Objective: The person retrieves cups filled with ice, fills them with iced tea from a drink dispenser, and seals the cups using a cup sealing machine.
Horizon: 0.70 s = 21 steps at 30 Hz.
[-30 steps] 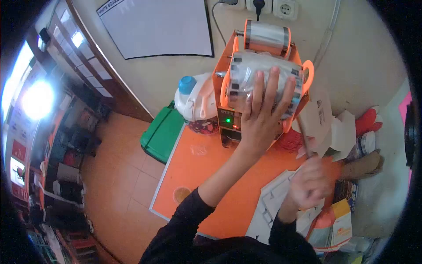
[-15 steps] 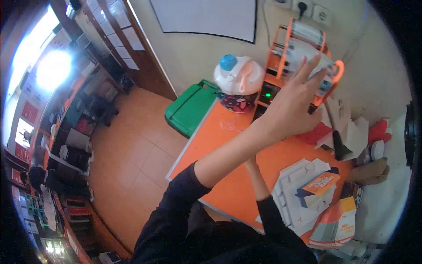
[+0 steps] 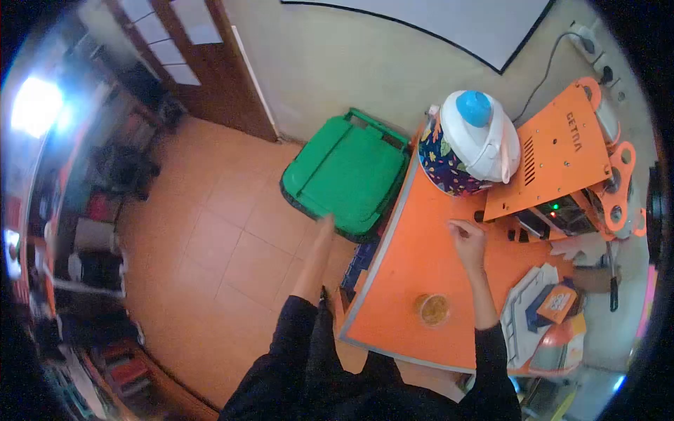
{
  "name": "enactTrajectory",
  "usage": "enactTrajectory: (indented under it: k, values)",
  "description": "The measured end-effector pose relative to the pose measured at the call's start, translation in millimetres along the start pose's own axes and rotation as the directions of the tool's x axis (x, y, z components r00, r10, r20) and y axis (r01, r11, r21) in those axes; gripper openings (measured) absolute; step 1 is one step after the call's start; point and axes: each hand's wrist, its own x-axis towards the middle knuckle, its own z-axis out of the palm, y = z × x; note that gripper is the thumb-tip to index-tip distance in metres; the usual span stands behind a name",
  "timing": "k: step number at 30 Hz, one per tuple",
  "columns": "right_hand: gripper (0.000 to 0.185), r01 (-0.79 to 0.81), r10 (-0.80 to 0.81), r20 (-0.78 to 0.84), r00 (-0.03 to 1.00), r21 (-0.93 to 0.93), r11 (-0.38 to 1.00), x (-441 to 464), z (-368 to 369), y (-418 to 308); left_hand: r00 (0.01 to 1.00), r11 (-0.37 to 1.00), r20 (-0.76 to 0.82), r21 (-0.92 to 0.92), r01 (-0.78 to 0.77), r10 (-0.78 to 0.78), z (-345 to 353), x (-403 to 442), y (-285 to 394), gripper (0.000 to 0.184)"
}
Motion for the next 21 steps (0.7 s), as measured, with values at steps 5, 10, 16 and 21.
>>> enactTrajectory:
  k: [5,10,16,21]
  values:
    - [0.014,-0.333,0.341,0.077,0.937,-0.096,0.938,-4.7,-6.4,-58.4,0.758,0.751,0.147,-0.110,0.651,-0.635,20.0,44.4,-101.3,0.050]
    - [0.007,-0.137,0.144,0.001,0.990,-0.311,0.940,34.2,21.8,35.7,0.796,0.746,0.257,-0.281,0.604,-0.548,27.4,41.1,-90.2,0.061]
    - [0.010,-0.076,0.122,0.058,0.991,-0.505,0.860,45.5,77.3,53.4,0.694,0.640,0.291,-0.268,0.720,-0.659,34.1,22.4,-17.5,0.059]
    - [0.008,-0.061,0.113,0.372,0.921,-0.147,0.987,26.0,96.5,-38.8,0.516,0.798,0.757,0.010,0.603,-0.400,67.6,-26.7,149.8,0.079]
